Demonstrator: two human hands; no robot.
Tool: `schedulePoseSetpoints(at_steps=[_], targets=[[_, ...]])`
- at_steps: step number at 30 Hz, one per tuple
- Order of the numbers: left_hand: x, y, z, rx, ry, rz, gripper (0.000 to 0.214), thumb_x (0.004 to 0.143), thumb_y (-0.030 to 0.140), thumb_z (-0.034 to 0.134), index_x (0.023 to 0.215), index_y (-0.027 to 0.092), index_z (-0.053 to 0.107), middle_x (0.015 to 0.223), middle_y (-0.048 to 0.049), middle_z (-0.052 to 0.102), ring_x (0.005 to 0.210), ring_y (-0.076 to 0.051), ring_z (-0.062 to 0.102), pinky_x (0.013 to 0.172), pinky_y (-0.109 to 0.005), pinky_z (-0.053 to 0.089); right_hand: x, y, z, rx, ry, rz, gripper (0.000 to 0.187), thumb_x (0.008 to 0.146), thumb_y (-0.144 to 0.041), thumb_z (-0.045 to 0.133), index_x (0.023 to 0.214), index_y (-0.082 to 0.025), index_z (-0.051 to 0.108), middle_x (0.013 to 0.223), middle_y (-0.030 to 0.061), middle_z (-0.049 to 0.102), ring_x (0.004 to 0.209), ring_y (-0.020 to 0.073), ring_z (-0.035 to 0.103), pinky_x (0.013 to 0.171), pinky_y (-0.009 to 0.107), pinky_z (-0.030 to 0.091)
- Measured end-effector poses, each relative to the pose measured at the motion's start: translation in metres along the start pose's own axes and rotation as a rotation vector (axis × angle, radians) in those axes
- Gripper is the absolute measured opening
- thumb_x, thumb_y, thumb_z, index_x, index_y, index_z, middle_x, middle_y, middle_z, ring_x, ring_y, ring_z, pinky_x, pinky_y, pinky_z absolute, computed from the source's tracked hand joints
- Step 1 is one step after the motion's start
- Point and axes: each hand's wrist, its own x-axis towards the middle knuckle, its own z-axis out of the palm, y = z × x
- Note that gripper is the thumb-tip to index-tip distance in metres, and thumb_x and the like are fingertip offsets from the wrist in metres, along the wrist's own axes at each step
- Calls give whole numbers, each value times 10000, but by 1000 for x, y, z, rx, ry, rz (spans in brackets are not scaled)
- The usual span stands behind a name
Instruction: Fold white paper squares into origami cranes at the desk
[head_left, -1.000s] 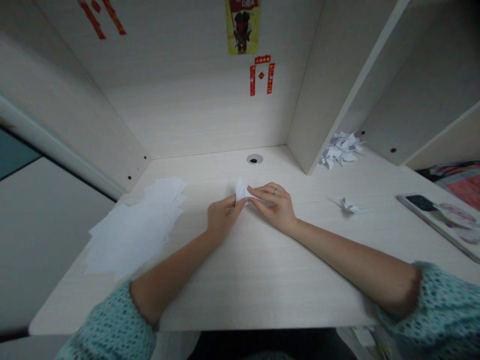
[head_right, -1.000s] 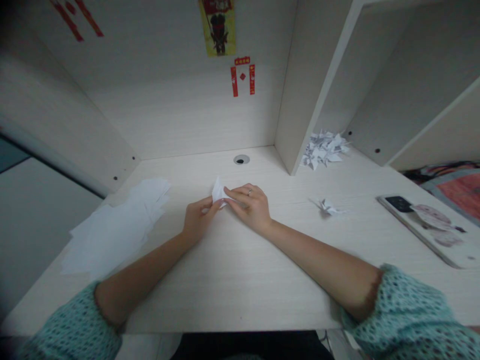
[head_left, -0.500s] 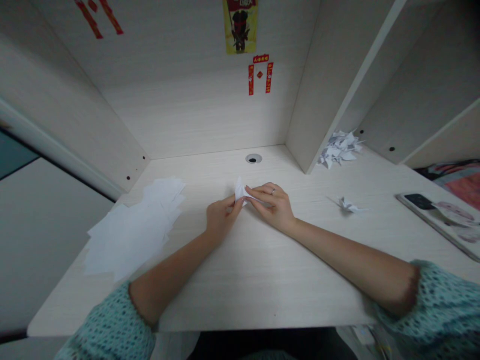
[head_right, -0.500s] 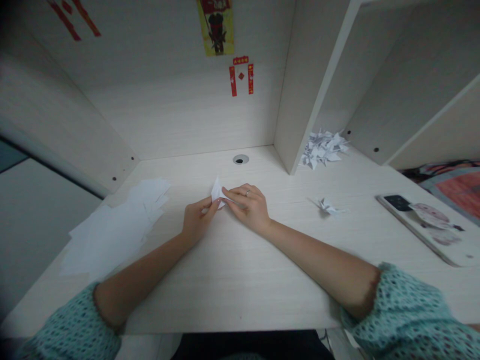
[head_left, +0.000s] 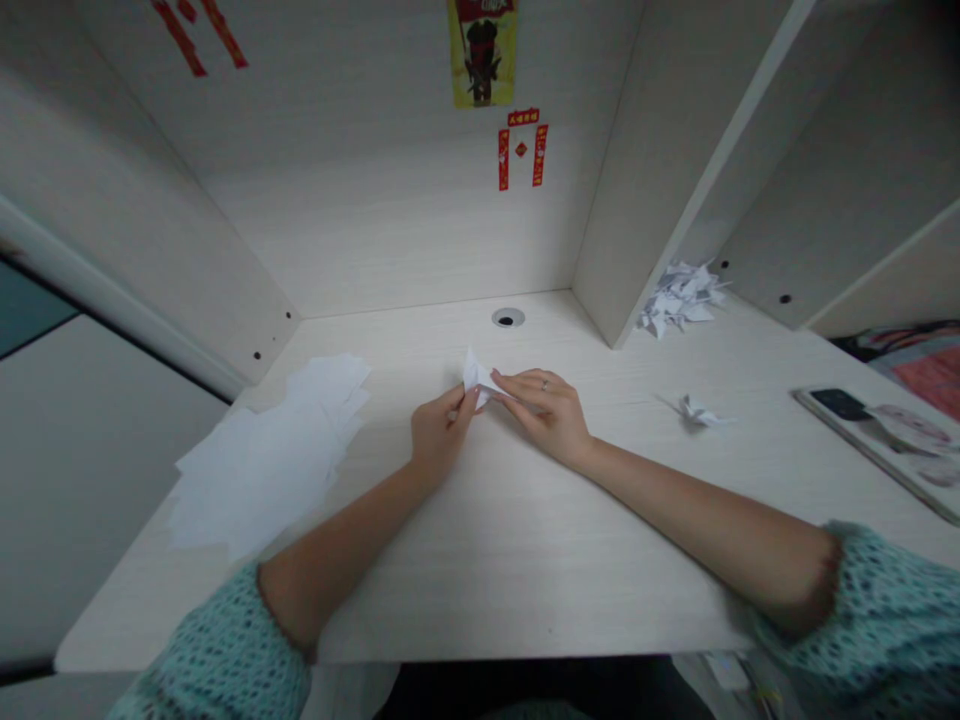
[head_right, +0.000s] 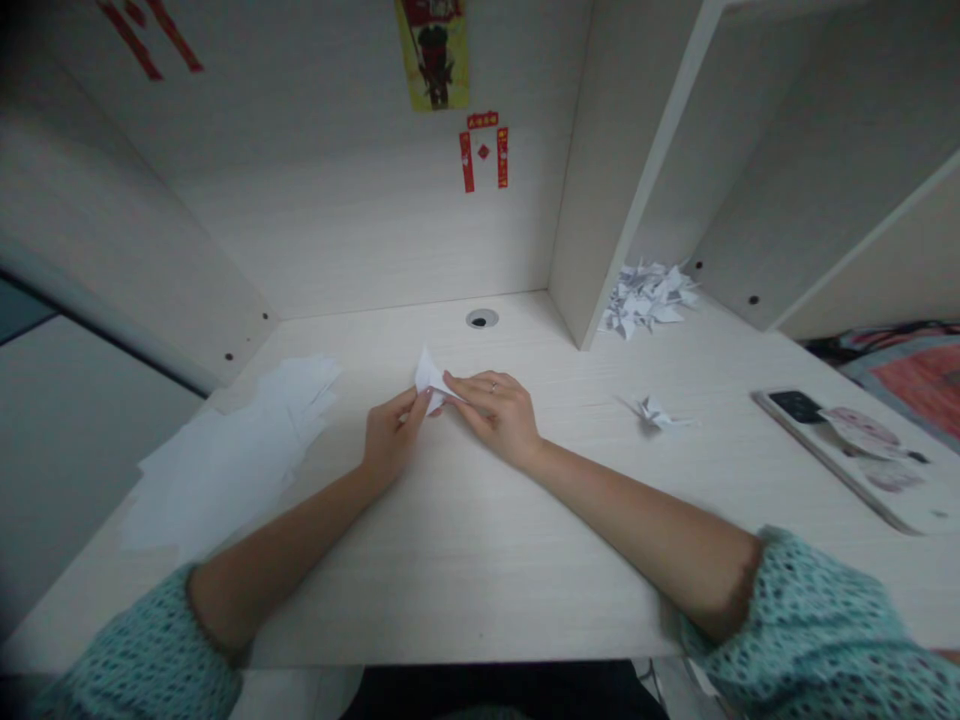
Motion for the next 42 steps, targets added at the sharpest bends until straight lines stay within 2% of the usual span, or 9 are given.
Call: schedulePoseSetpoints(at_steps=[12,23,33,37,42], targets=[[0,0,0,-22,-7,11,331,891,435,418,872,212,662,787,-2,717,782,-179,683,640,-219,452,2,-2,-1,13,0,25,335,862,-218,565,1181,-310,610,1021,21,718,865,168,652,793,339,507],[2,0,0,-31,-6,-28,350,901,434,392,865,204,654,789,2,718,770,-171,682,650,-228,447,2,-1,1,52,-35,8,383,882,-217,532,1257,-292,545,1086,39,696,906,173,654,840,363,508],[2,-3,0,18,-7,-20,379,905,454,363,801,190,616,728,12,657,706,-146,610,632,-221,405,1,3,1,28,-55,7,391,897,-204,493,1280,-277,523,1068,47,696,923,181,628,833,366,489],[5,-8,1,65,17,-2,361,912,432,355,789,190,593,694,16,590,669,-134,548,620,-225,388,1,3,1,9,-87,-6,416,915,-208,443,1323,-285,471,1100,54,678,944,195,611,840,385,480],[10,-13,3,28,87,45,264,893,359,423,793,178,588,860,-35,593,840,-155,546,734,-243,422,1,5,2,-51,-157,-62,501,919,-175,395,1407,-271,334,1167,76,633,1014,213,567,869,409,450]])
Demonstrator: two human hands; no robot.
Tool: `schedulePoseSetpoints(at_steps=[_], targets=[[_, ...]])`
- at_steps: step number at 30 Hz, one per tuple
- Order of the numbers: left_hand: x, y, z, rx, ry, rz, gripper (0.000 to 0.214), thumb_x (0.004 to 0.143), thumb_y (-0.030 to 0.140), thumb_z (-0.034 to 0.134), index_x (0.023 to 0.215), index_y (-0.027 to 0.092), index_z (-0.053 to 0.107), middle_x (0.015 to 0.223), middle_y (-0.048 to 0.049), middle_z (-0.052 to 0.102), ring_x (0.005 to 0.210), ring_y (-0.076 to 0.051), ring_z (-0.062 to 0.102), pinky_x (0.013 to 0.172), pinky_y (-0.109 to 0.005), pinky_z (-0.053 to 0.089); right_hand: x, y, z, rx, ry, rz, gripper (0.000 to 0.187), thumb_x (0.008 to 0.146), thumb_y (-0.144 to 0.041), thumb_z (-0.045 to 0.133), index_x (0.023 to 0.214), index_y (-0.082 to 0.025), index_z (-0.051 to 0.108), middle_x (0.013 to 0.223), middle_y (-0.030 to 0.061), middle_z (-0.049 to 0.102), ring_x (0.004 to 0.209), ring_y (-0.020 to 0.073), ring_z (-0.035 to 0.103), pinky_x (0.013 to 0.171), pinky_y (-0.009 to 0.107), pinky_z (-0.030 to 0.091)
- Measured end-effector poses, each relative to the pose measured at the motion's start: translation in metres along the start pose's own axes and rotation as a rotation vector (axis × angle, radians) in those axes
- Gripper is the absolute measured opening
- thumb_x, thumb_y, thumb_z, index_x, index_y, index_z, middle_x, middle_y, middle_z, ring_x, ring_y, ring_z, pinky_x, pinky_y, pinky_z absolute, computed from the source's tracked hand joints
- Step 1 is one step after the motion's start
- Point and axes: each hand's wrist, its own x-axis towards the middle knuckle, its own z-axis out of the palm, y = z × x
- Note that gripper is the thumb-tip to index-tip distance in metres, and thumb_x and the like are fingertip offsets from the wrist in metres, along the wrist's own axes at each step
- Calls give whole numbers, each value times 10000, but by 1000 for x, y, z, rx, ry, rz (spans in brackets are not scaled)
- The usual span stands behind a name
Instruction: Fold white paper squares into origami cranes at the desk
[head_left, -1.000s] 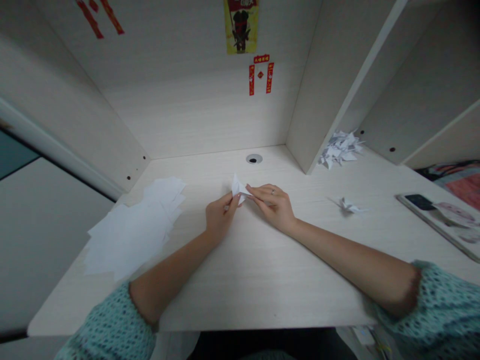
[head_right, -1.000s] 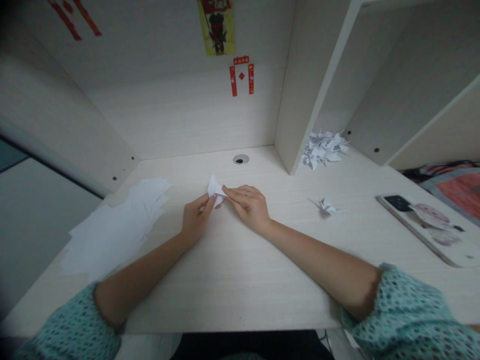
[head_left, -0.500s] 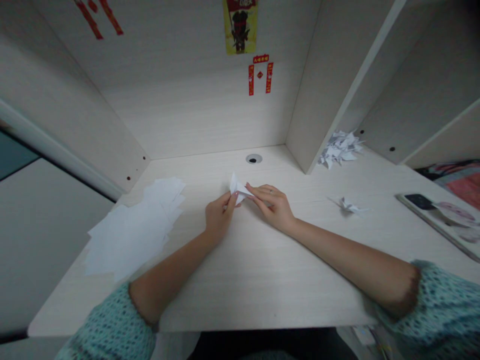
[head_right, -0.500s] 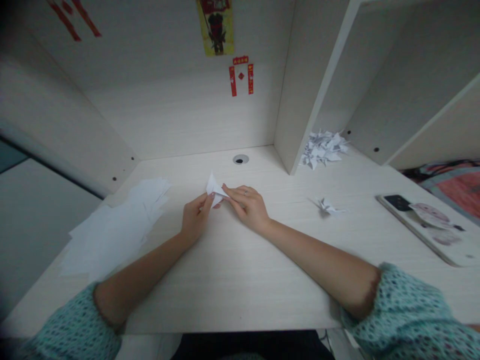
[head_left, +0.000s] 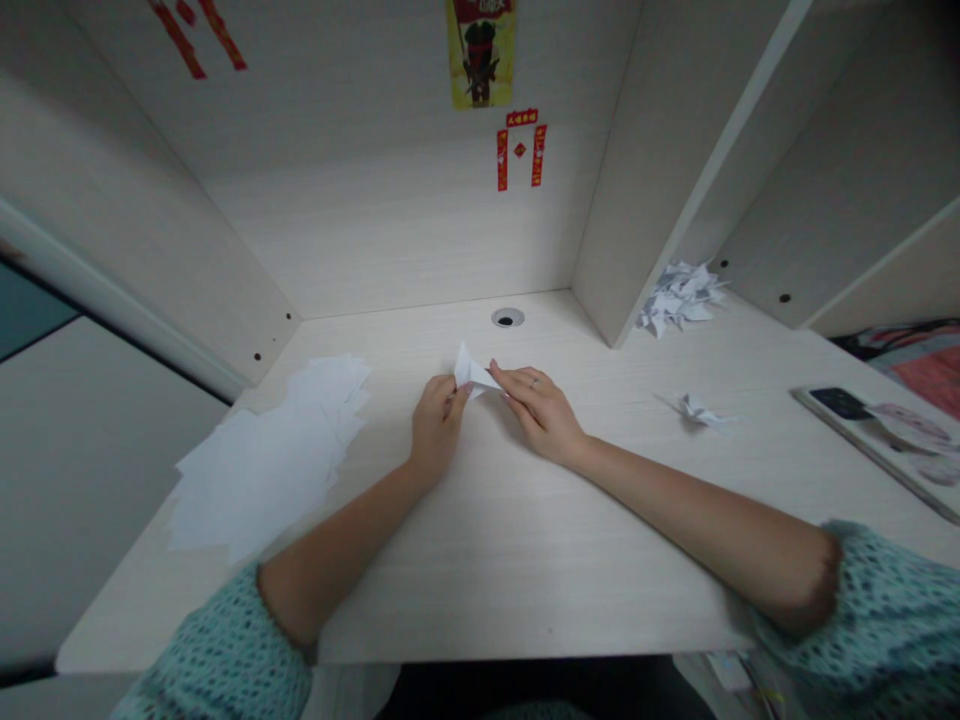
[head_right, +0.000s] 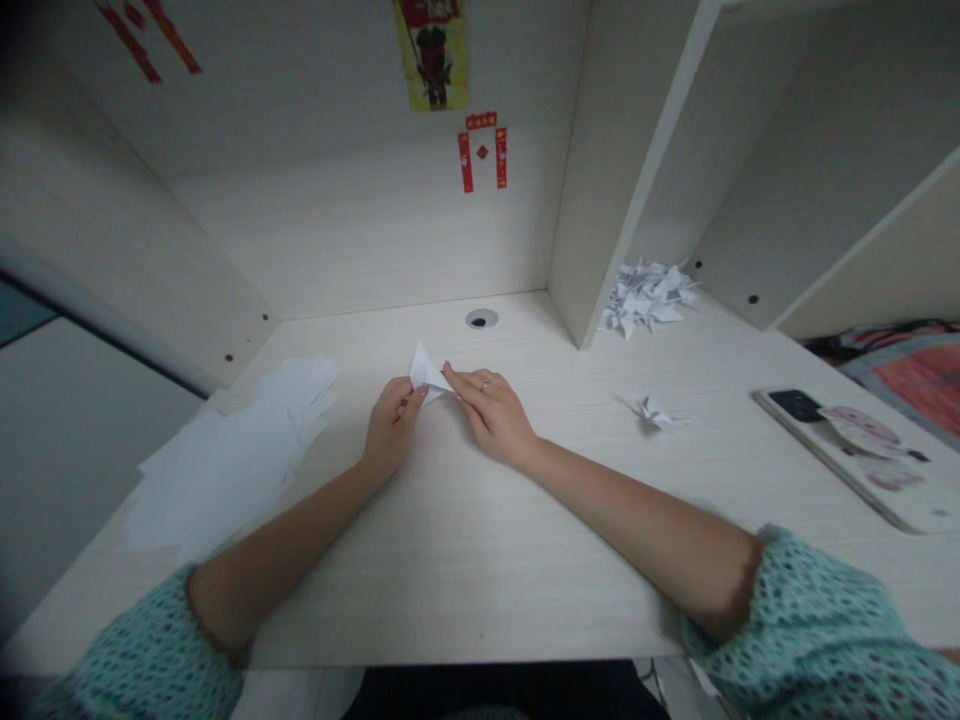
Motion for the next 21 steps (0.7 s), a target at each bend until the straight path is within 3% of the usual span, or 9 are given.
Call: schedulePoseSetpoints(at_steps=[3,7,10,16,21], targets=[[1,-3,3,-136,2,-70,238,868,343,476,985,182,606,890,-39,620,826,-154,570,740,-254,444,0,0,0,-58,-34,-11,528,919,-188,398,1427,-276,284,1174,84,618,1023,227,549,877,424,435],[0,-5,5,-345,-49,-168,465,851,335,503,1287,180,457,781,-1,641,654,-105,567,644,-214,447,1,-6,-3,-77,-50,-5,621,884,-303,510,1442,-267,239,1219,88,596,1049,254,524,908,450,410],[-1,-4,5,-413,-107,-187,520,828,311,536,1318,179,422,751,10,653,632,-93,568,636,-201,451,3,-10,-5,-46,-38,-7,655,847,-355,570,1424,-264,273,1233,85,591,1059,256,515,916,452,411],[-2,-5,5,-479,-228,-122,538,823,288,547,1334,193,407,812,-12,668,746,-117,633,734,-238,493,5,-10,-4,7,-8,-17,456,858,-281,547,1304,-285,448,1189,60,621,1036,237,526,901,439,439],[-2,-7,7,-393,-199,-107,505,833,272,531,1324,215,430,948,-35,688,811,-151,668,779,-282,518,3,-8,-2,-9,-42,-37,476,851,-128,467,1298,-290,464,1103,49,653,1035,225,520,905,439,437]])
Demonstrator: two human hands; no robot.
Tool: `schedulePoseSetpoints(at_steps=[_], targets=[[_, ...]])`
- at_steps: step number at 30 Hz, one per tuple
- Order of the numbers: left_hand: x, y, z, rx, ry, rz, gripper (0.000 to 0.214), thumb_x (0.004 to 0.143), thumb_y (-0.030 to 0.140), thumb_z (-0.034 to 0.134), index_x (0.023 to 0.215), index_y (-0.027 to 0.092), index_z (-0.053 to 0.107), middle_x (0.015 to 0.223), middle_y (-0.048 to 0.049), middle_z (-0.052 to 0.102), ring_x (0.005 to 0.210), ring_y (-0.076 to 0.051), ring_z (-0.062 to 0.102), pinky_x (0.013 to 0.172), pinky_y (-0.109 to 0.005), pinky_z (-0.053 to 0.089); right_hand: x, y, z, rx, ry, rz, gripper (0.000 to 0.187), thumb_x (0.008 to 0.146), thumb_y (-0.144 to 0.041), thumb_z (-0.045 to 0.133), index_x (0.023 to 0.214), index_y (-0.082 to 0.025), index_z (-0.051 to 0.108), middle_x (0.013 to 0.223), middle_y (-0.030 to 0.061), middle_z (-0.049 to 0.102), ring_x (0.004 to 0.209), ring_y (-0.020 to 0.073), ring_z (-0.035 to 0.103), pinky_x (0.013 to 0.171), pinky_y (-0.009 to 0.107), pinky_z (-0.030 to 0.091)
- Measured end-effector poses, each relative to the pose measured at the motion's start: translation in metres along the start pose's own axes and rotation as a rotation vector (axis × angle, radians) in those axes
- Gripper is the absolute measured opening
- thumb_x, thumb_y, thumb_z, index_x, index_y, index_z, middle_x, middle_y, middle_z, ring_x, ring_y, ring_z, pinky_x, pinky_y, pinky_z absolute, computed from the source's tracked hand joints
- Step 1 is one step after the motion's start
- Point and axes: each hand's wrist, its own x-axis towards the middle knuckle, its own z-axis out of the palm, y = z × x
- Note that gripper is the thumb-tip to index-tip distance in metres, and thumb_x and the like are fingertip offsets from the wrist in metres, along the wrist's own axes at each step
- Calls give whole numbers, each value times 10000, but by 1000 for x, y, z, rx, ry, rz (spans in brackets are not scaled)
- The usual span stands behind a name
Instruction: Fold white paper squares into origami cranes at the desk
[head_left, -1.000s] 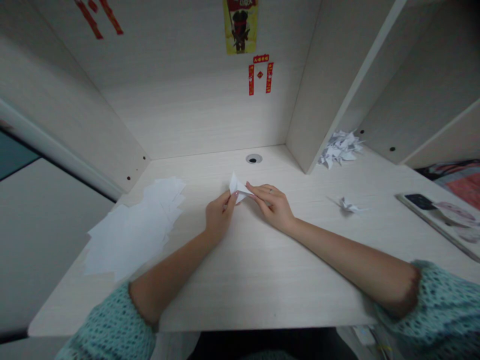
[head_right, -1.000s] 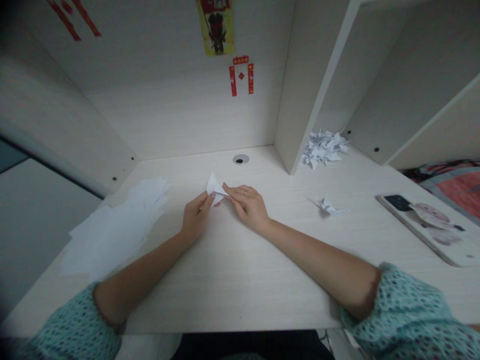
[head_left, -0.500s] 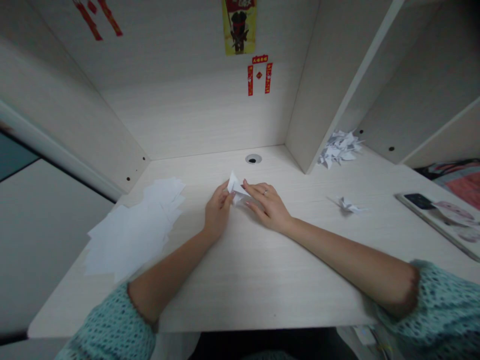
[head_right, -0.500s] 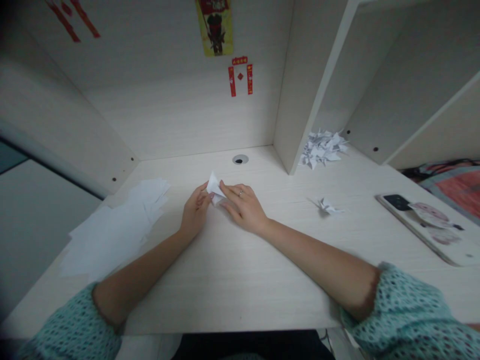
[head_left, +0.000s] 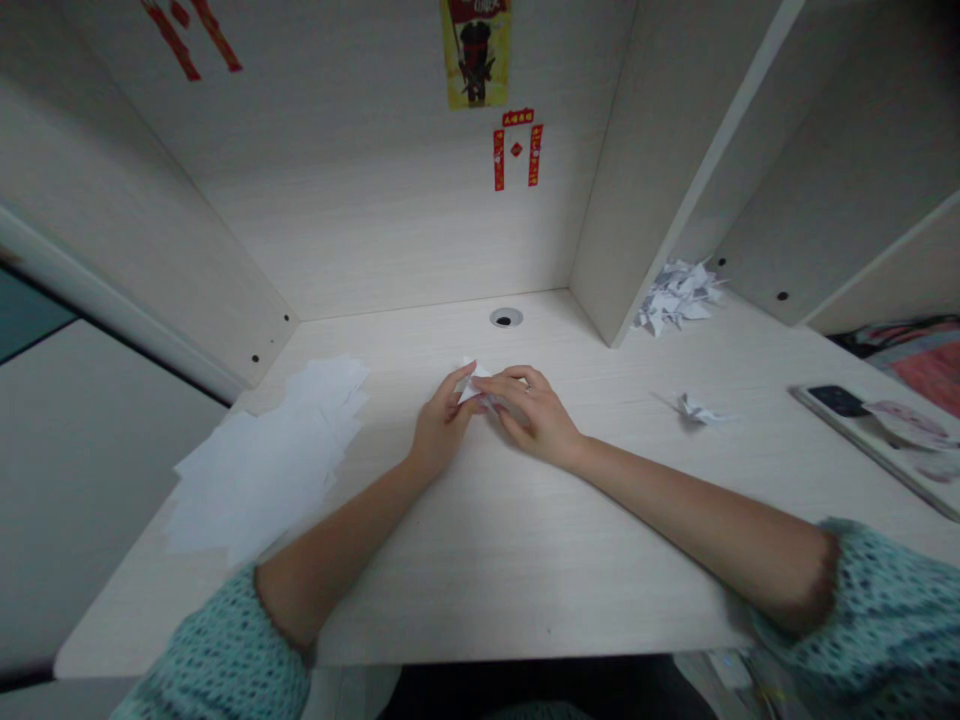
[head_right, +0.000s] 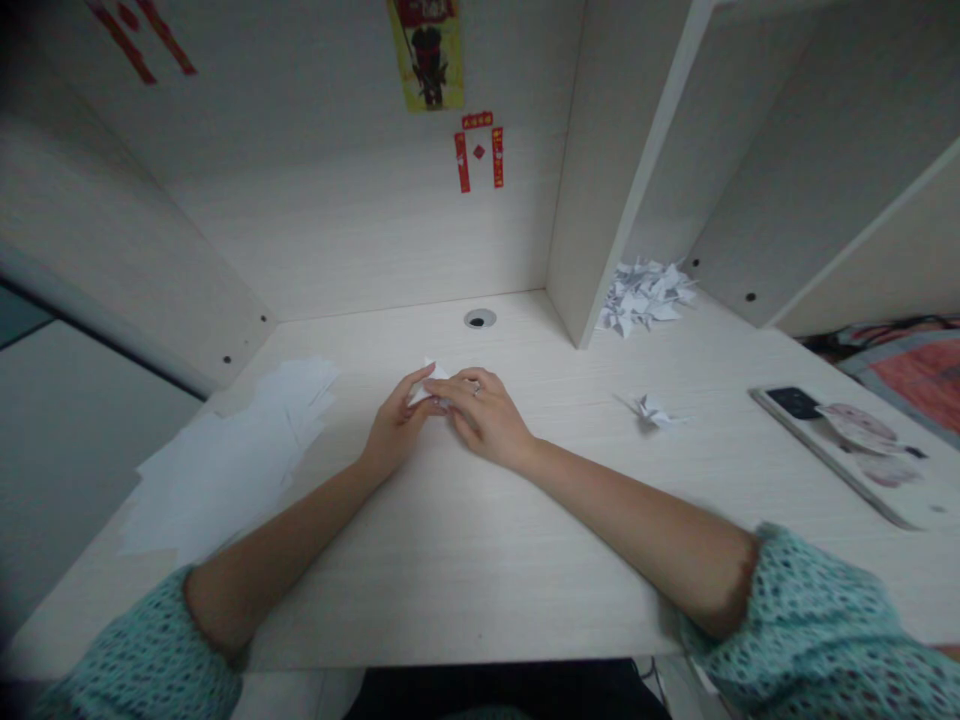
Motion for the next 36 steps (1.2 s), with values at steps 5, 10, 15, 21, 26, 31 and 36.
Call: schedulePoseSetpoints(at_steps=[5,10,15,21,26,31,36], targets=[[-2,5,-1,63,-11,8,512,822,185,492,1327,249,439,1143,-33,649,837,-143,676,783,-255,524,0,-2,-1,14,-13,-8,452,845,-176,511,1287,-264,484,1080,64,646,1068,231,510,926,437,426],[-2,5,-3,77,-27,15,537,804,134,460,1324,270,464,1278,-13,583,893,-150,670,817,-267,525,1,-7,-5,62,-2,47,417,837,-316,587,1246,-267,525,1094,87,620,1089,236,516,927,428,434],[-3,6,-5,174,3,88,528,790,123,485,1299,260,505,1351,27,512,1251,-196,469,1048,-320,379,3,-6,-5,109,111,115,502,816,-342,619,1290,-295,459,1268,92,541,1180,255,469,986,462,393],[-9,13,-7,212,28,163,570,802,133,510,1353,254,430,1344,5,517,1184,-220,530,989,-319,418,1,3,6,200,80,269,661,773,-457,639,1341,-220,399,1194,134,553,1020,244,553,880,426,464],[-11,19,-6,317,42,133,561,811,180,508,1359,260,417,1232,22,618,1044,-191,608,899,-279,468,0,4,5,172,2,260,296,823,-441,584,1023,-230,639,965,68,667,940,229,581,845,383,455],[-11,21,-4,455,1,152,568,829,233,499,1384,258,383,1194,-10,638,945,-181,640,864,-275,477,1,0,3,146,60,277,231,813,-421,606,899,-214,662,853,52,681,845,211,602,780,343,466],[-10,20,-4,474,-43,271,586,833,243,502,1397,220,348,1283,-65,565,1108,-210,564,957,-318,423,0,0,2,113,98,290,191,828,-380,596,877,-214,679,805,44,686,792,195,612,750,325,472]])
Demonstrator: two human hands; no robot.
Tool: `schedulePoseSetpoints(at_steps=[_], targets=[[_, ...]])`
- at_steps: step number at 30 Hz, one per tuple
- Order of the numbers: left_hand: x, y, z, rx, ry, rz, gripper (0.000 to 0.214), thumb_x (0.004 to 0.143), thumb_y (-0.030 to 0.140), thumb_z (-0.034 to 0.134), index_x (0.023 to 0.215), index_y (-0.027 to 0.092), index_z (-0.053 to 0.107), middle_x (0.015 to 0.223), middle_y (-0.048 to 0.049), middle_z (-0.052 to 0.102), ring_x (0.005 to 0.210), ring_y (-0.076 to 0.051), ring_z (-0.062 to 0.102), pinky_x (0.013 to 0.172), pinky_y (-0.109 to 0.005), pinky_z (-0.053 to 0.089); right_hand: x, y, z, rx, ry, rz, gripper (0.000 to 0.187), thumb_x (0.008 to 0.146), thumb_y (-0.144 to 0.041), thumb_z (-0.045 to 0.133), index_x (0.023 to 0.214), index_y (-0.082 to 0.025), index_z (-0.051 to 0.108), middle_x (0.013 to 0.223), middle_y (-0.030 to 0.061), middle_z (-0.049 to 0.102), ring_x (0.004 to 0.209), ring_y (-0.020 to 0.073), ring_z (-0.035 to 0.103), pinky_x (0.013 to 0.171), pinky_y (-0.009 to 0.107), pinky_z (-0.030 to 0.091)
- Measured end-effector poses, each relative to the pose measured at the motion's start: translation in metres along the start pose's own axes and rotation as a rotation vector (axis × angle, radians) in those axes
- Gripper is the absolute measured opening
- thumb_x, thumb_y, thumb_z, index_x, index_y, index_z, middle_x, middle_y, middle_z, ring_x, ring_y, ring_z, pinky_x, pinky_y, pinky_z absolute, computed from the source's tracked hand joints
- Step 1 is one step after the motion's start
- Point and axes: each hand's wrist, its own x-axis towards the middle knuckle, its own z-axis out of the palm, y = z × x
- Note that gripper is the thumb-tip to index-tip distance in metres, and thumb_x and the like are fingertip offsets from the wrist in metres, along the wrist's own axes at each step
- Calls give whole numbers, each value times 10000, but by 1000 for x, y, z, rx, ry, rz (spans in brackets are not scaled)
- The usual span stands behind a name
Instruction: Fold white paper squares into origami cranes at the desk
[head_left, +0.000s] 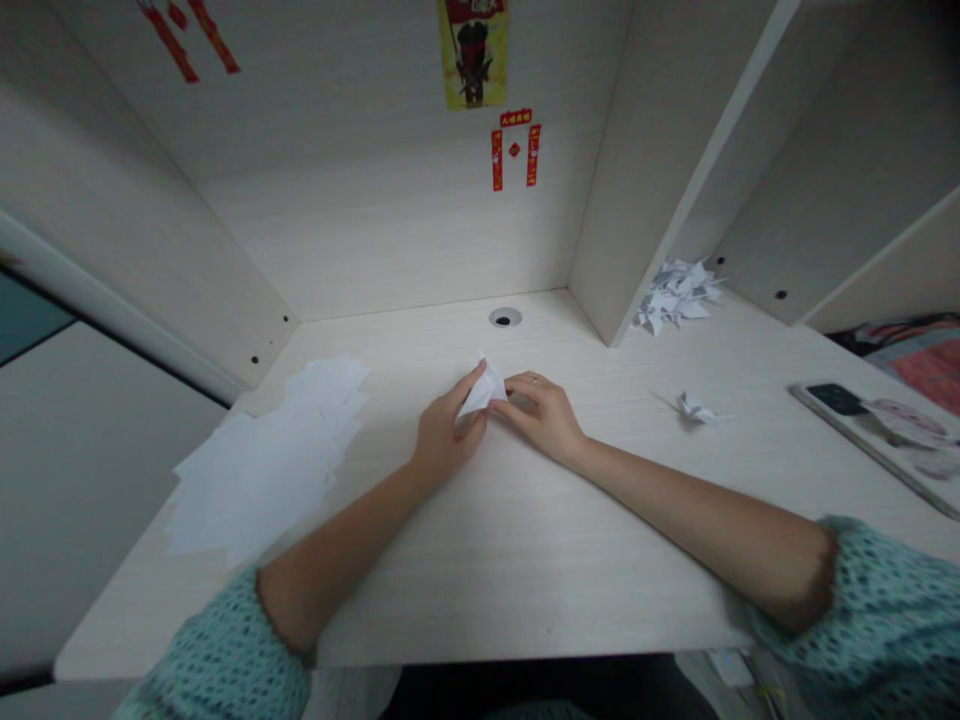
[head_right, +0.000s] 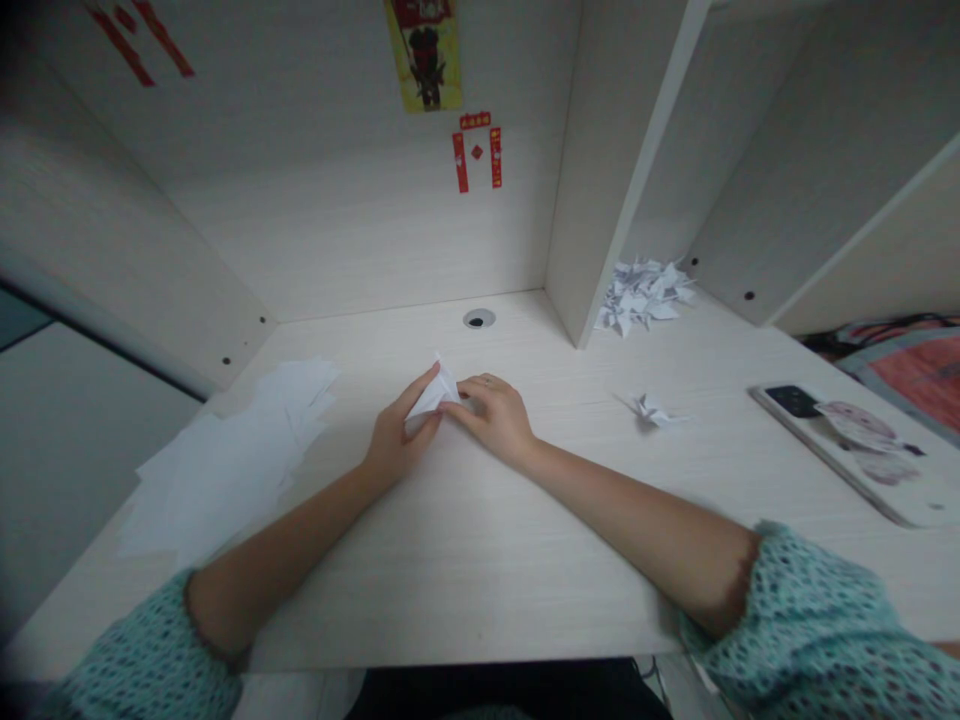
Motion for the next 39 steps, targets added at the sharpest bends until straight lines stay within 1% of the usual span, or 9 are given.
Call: schedulePoseSetpoints(at_steps=[6,11,16,22,24,28,30,33,39], targets=[[2,3,1,13,53,118,596,806,303,584,1364,228,387,1198,-90,570,1101,-202,533,951,-342,428,-1,2,1,-54,25,35,149,828,-294,590,874,-206,701,748,33,687,740,182,614,719,308,477],[2,0,5,100,190,49,467,800,378,614,1249,274,532,1139,-52,601,1056,-175,568,931,-316,451,-1,2,1,-80,22,41,145,815,-288,596,848,-213,715,719,27,694,714,179,620,694,300,482],[0,-5,8,85,219,33,399,820,375,596,1208,282,578,1152,-23,660,1035,-167,617,943,-304,463,-2,-1,0,-138,14,6,198,842,-315,562,905,-219,723,738,36,709,717,179,627,688,303,482],[-2,-6,7,48,215,-118,371,830,414,567,1183,306,601,1176,-1,648,1060,-178,622,947,-318,477,-4,0,2,-221,-9,-8,260,867,-383,531,977,-233,712,816,49,729,759,187,644,732,316,484],[-1,-6,6,41,217,-153,373,831,409,567,1192,316,592,1184,13,642,1060,-177,623,940,-316,482,-4,-1,2,-217,8,3,314,867,-401,530,1098,-231,659,836,44,728,758,186,648,729,311,487],[-1,-5,5,39,213,-197,383,838,403,559,1212,321,573,1184,20,642,1023,-171,641,894,-300,503,-4,-6,-1,-189,22,28,532,872,-387,528,1366,-248,388,928,18,722,774,171,660,746,294,493],[-2,-5,5,63,201,-216,382,840,411,553,1211,320,573,1174,14,647,997,-172,652,873,-298,509,-4,-10,-2,-209,7,3,496,886,-355,506,1359,-263,386,1010,20,707,804,167,661,764,290,490],[-1,-5,5,97,191,-212,382,838,414,556,1207,319,578,1135,6,670,964,-178,663,869,-308,509,-3,-13,-4,-245,-33,-65,342,906,-295,463,1242,-264,518,1101,36,672,900,176,649,798,291,484],[-2,-5,6,57,179,-108,385,845,378,554,1221,296,569,1187,6,640,1048,-180,631,913,-322,499,-4,-11,-3,-127,-46,-29,291,895,-274,471,1169,-241,565,1040,36,691,839,160,664,759,276,510]])
